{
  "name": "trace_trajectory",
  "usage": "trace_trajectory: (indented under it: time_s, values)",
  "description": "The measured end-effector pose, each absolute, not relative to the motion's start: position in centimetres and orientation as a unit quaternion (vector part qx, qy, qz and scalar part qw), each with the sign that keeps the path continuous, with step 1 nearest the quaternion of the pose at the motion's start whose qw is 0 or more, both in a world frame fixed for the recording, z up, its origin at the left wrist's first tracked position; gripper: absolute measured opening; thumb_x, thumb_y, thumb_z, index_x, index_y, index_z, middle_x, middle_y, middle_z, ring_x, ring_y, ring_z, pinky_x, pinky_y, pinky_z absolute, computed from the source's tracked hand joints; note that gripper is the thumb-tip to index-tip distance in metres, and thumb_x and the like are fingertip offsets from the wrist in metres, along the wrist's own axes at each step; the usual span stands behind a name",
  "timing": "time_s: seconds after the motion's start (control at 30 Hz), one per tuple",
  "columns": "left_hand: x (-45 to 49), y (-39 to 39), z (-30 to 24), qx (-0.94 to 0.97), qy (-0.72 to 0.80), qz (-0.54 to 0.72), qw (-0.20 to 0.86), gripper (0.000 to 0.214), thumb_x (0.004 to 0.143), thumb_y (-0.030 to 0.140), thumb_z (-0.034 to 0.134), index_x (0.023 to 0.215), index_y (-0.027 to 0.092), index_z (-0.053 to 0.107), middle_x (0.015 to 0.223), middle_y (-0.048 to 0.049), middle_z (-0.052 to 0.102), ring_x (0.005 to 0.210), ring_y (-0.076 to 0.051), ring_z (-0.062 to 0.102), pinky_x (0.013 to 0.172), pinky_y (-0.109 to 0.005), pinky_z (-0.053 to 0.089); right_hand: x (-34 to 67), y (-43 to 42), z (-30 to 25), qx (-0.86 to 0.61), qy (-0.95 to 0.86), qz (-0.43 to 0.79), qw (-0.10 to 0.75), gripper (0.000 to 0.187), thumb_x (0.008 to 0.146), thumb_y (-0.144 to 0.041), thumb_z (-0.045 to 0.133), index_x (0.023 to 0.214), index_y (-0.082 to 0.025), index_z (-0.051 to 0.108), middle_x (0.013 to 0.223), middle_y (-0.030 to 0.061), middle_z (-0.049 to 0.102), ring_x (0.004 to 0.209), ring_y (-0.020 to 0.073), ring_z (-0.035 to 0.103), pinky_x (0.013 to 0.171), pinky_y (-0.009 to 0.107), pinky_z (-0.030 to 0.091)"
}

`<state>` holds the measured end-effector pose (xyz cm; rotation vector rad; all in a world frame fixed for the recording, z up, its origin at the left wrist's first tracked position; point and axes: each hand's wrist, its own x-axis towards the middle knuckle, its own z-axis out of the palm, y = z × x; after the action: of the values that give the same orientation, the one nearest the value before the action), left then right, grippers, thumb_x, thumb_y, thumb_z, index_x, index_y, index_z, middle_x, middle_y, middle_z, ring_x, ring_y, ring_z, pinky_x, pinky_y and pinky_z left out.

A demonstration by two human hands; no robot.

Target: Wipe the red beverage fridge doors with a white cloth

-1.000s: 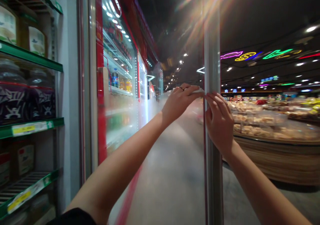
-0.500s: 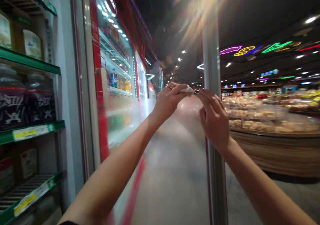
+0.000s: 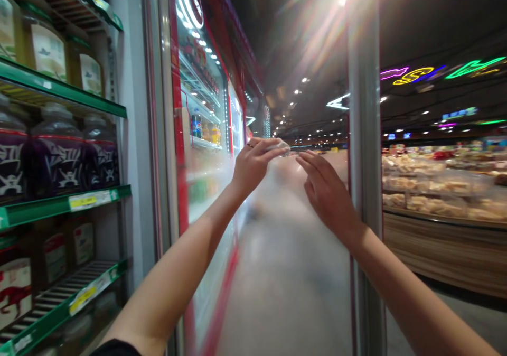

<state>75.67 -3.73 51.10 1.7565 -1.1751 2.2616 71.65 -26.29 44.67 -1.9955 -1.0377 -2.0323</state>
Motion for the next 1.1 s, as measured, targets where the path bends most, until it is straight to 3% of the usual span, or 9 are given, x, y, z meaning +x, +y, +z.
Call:
trace_trajectory:
  time_s: [0.13,0.33,0.57,0.8,1.1]
  values:
    - [75.9,-0.8,50.9,0.559,-0.413,0.719,0.022,0.032,0.110,0.018,0.055,0.118,0.032,0.082,0.122,0.0026,0.081,0.106,-0.015,0.072,0.095,-0.031,0.062,71.8,-25.2,45.1,-0.654,-0.358,-0.664,0.058,0.065,0.098,0.001,0.041,0.160,-0.018,0.048,0.152,0.0175,0.064,0.151,0.0307,0.054,0.127,0.057,0.050]
    - [76.5,-0.5,51.8,0.584,-0.322,0.737,0.117,0.039,0.111,0.017,0.048,0.121,0.034,0.082,0.125,0.0002,0.080,0.111,-0.019,0.070,0.099,-0.037,0.061,72.4,-22.4,45.5,-0.631,-0.382,-0.671,0.072,0.068,0.100,0.000,0.043,0.164,-0.022,0.046,0.150,0.0154,0.066,0.150,0.0304,0.056,0.127,0.057,0.050]
    - [76.8,2.8,49.4,0.598,-0.363,0.711,0.081,0.035,0.113,0.028,0.049,0.122,0.034,0.082,0.128,-0.0009,0.079,0.114,-0.018,0.070,0.103,-0.035,0.060,73.5,-20.4,45.3,-0.635,-0.401,-0.658,0.064,0.070,0.099,0.000,0.044,0.166,-0.021,0.044,0.150,0.0158,0.066,0.149,0.0320,0.056,0.125,0.058,0.052]
    - [76.9,5.1,50.7,0.595,-0.300,0.730,0.152,0.046,0.109,0.010,0.045,0.129,0.034,0.079,0.131,-0.0027,0.075,0.119,-0.022,0.065,0.107,-0.040,0.058,74.1,-17.6,45.3,-0.628,-0.413,-0.655,0.071,0.065,0.099,0.000,0.046,0.162,-0.015,0.048,0.151,0.0191,0.065,0.152,0.0341,0.053,0.125,0.057,0.052]
    - [76.5,9.5,49.0,0.602,-0.325,0.724,0.084,0.033,0.111,0.022,0.054,0.126,0.036,0.081,0.129,-0.0002,0.078,0.115,-0.019,0.068,0.104,-0.038,0.061,74.6,-14.1,45.0,-0.639,-0.447,-0.623,0.064,0.068,0.100,-0.002,0.046,0.167,-0.015,0.041,0.156,0.0194,0.062,0.155,0.0355,0.049,0.128,0.059,0.049]
